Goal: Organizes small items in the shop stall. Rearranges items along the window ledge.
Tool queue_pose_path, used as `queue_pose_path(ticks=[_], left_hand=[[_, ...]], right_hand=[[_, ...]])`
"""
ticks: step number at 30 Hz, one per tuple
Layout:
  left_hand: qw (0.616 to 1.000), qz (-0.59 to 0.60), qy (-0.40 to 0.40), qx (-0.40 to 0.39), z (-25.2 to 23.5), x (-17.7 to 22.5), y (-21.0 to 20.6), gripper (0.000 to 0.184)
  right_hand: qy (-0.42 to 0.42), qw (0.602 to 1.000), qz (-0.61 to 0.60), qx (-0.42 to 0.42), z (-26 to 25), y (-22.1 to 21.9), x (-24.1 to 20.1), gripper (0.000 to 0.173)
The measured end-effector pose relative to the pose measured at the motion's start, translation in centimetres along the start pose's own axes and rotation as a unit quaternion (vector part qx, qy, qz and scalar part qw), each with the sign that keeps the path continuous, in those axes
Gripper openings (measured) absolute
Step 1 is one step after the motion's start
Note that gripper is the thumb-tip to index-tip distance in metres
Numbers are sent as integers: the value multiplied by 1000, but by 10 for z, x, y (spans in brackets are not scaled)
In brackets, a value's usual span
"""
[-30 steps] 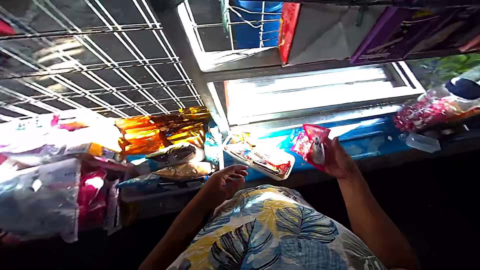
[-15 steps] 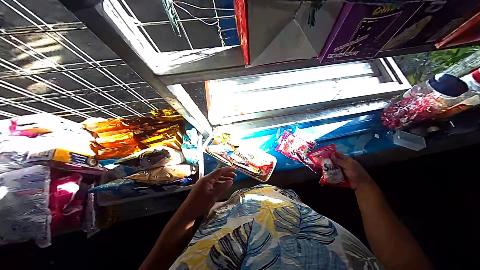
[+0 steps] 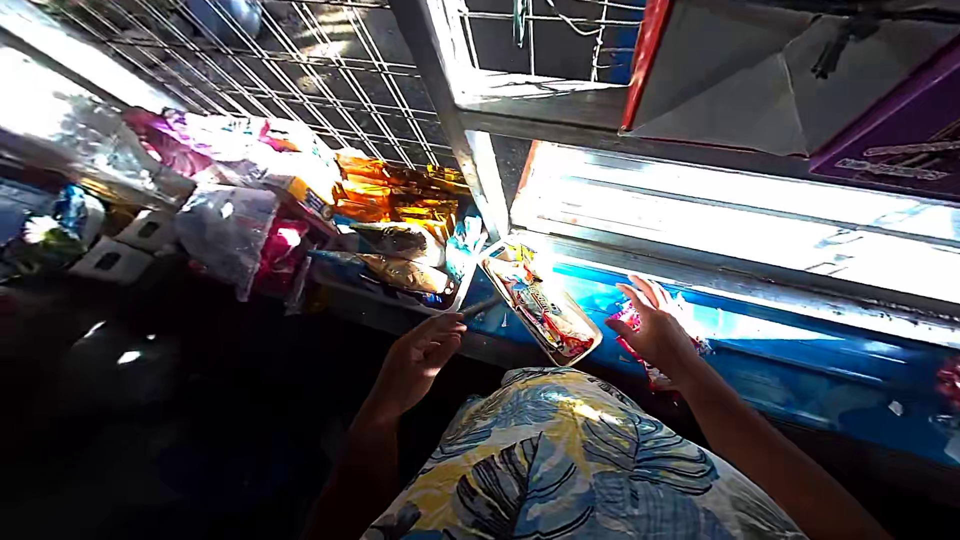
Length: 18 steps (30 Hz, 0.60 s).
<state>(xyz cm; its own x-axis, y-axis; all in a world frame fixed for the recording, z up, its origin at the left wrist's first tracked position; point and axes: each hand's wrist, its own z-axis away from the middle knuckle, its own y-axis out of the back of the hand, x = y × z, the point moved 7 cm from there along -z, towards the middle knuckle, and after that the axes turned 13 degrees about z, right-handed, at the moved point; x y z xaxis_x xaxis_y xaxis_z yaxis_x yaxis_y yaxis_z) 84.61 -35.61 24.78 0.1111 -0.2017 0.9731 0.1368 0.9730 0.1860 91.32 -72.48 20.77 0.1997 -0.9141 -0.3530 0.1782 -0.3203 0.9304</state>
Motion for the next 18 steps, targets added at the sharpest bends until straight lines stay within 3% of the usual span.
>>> queue_pose_path(ticks=[3, 7, 11, 13, 15, 18], left_hand=[[999, 16, 26, 26, 11, -9, 0, 37], [999, 31, 22, 15, 11, -9, -4, 37], [999, 25, -9, -24, 0, -6, -3, 37], [999, 27, -5, -47, -9, -9, -2, 37], [997, 11, -8, -73, -20, -12, -3, 37], [989, -90, -36, -116, -41, -7, -6, 39]], right_hand=[[91, 996, 6, 12, -58, -6, -55, 50], [90, 993, 49, -54, -125, -53, -95, 70], [110, 984, 128, -49, -136, -73, -121, 47], [110, 992, 64, -2, -133, -59, -119, 31], [93, 986, -94, 102, -121, -33, -103, 24], [-49, 954, -273, 113, -75, 20, -61, 32]])
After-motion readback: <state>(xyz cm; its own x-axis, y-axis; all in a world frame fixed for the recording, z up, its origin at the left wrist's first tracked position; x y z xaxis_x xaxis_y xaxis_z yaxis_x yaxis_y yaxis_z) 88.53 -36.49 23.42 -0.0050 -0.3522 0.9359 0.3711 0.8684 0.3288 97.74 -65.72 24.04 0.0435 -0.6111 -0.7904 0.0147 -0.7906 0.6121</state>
